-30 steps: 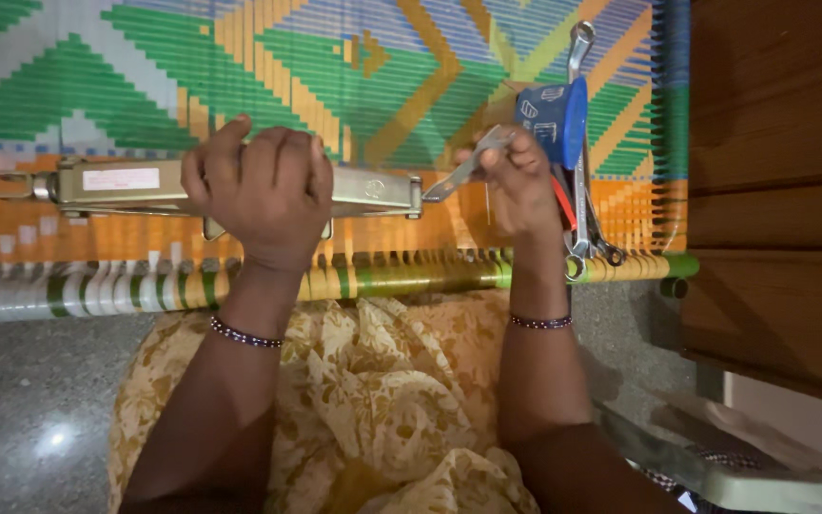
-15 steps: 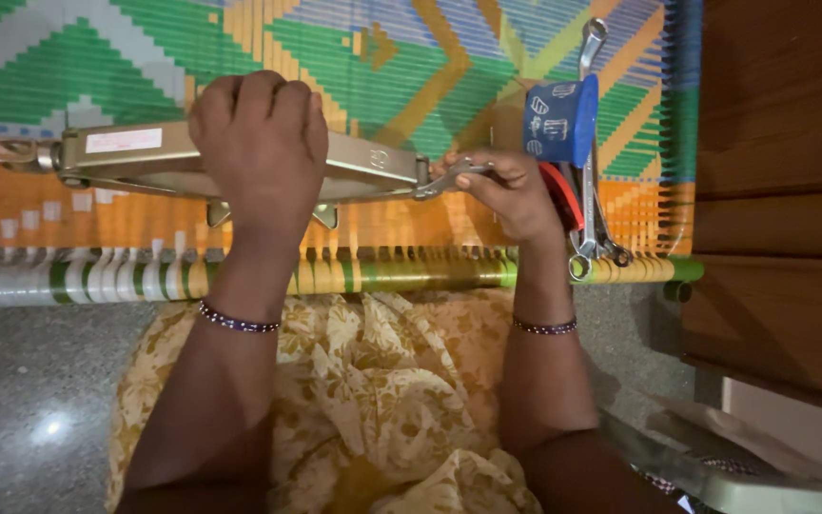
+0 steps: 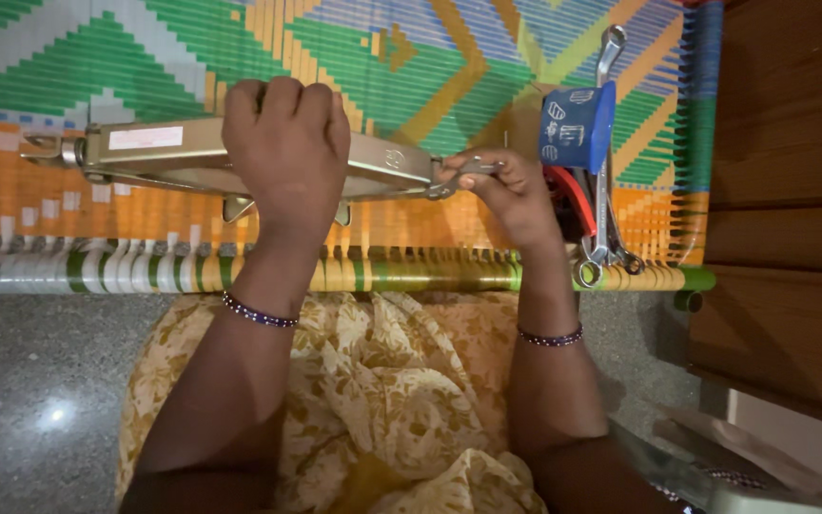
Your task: The person uses a wrench to tighten a bolt on a scissor jack placed on a woven mat. They hold the jack with one hand and turn the wrench with the other, repeating the tightening motion throughout the clip.
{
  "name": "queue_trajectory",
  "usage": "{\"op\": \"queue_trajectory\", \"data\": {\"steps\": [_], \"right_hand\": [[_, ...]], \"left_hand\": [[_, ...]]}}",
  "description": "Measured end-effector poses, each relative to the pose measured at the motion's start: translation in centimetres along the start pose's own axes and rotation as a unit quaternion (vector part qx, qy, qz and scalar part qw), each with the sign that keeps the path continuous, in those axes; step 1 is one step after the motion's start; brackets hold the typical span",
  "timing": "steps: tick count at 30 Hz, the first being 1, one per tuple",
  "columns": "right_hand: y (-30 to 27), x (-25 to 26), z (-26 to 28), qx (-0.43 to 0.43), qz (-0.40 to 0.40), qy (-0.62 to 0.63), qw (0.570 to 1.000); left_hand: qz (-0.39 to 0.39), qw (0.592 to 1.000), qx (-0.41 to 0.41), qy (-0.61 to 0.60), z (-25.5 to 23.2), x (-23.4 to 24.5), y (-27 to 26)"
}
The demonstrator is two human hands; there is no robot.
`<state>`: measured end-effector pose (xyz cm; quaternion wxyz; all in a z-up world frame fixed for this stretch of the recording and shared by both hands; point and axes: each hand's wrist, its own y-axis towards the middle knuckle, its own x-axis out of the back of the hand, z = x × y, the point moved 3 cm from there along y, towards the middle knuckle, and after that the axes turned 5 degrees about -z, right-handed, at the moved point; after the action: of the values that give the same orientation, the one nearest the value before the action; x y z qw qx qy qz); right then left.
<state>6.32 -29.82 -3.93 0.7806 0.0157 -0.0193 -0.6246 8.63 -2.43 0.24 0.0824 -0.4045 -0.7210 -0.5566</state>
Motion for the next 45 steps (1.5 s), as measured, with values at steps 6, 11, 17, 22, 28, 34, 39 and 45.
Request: {"op": "queue_trajectory", "data": {"steps": [6, 11, 17, 22, 28, 34, 39, 45], "right_hand": [[-0.2, -0.2, -0.5, -0.017, -0.027, 0.000, 1.000], [-0.1, 0.1, -0.3, -0.004, -0.017, 0.049, 0.999], [0.1, 3.0, 0.4, 0.073, -0.172, 0.218, 0.958], [0.6, 2.2, -1.7, 0.052, -0.237, 0.119, 0.963], [1.1, 1.6, -2.2, 0.020, -0.212, 0.096, 0.972], [0.6, 1.2, -3.4, 0.000, -0.183, 0.125, 0.975], [1.2, 1.3, -3.2, -0.005, -0.172, 0.097, 0.980], [1.0, -0.2, -1.9, 0.008, -0.131, 0.050, 0.990]], "left_hand": [[-0.011, 1.000, -0.005, 0.012, -0.3, 0.3, -0.4], [-0.025, 0.999, -0.031, 0.005, -0.4, 0.3, -0.6], [-0.029, 0.998, -0.051, 0.015, -0.1, 0.5, -1.3], [-0.036, 0.997, -0.061, 0.011, -0.5, 1.1, -2.1], [-0.040, 0.997, -0.067, 0.021, -0.6, 1.7, -2.2], [-0.039, 0.996, -0.071, 0.026, -0.4, 1.3, -2.8], [-0.047, 0.996, -0.070, 0.039, -0.5, 1.1, -2.7], [-0.043, 0.995, -0.073, 0.045, -0.4, 0.8, -2.9]]}}
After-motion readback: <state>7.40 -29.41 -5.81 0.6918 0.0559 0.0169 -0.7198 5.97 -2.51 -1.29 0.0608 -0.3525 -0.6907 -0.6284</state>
